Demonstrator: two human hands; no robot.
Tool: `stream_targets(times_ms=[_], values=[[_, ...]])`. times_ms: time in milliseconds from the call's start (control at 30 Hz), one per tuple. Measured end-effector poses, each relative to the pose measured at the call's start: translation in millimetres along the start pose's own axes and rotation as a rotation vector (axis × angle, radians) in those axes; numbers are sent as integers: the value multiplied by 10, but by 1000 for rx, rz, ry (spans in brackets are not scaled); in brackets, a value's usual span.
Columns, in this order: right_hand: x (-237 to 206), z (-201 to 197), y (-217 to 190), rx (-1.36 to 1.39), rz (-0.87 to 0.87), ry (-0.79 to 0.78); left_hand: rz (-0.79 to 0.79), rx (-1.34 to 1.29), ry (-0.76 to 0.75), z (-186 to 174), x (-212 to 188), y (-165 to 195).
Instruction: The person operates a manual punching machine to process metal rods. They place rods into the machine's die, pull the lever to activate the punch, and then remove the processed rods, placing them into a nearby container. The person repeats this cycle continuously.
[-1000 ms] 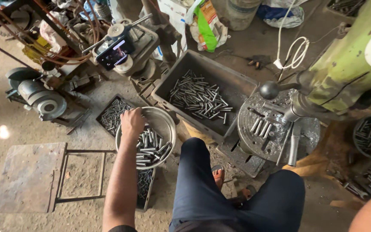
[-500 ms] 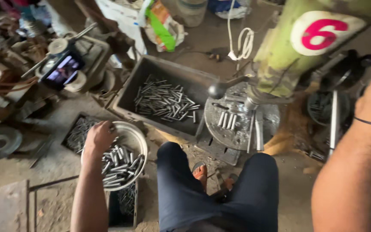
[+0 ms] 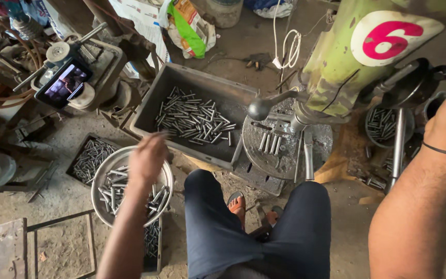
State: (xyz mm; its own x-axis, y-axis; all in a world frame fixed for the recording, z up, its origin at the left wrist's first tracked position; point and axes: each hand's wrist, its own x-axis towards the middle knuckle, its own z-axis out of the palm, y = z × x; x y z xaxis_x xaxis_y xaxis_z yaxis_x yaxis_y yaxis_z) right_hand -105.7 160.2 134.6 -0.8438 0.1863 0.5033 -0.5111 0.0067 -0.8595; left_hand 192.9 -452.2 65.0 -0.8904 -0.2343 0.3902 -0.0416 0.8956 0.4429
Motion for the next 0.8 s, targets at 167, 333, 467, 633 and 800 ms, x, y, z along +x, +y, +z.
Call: stream_targets(times_ms=[167, 333, 467, 633, 800], values=[[-2, -88, 80, -71, -19, 21, 286, 1, -151, 1004, 138, 891], [-51, 47, -134, -278, -95, 61, 426, -134, -140, 1707, 76, 1402], [-49, 120, -231, -183, -114, 116, 426, -217, 5, 1845, -46, 1472], [-10, -245, 422, -9, -24, 13, 294, -349, 12, 1753, -166, 1440], [-58, -349, 578, -217, -87, 7, 235, -342, 67, 1685, -89, 1480]])
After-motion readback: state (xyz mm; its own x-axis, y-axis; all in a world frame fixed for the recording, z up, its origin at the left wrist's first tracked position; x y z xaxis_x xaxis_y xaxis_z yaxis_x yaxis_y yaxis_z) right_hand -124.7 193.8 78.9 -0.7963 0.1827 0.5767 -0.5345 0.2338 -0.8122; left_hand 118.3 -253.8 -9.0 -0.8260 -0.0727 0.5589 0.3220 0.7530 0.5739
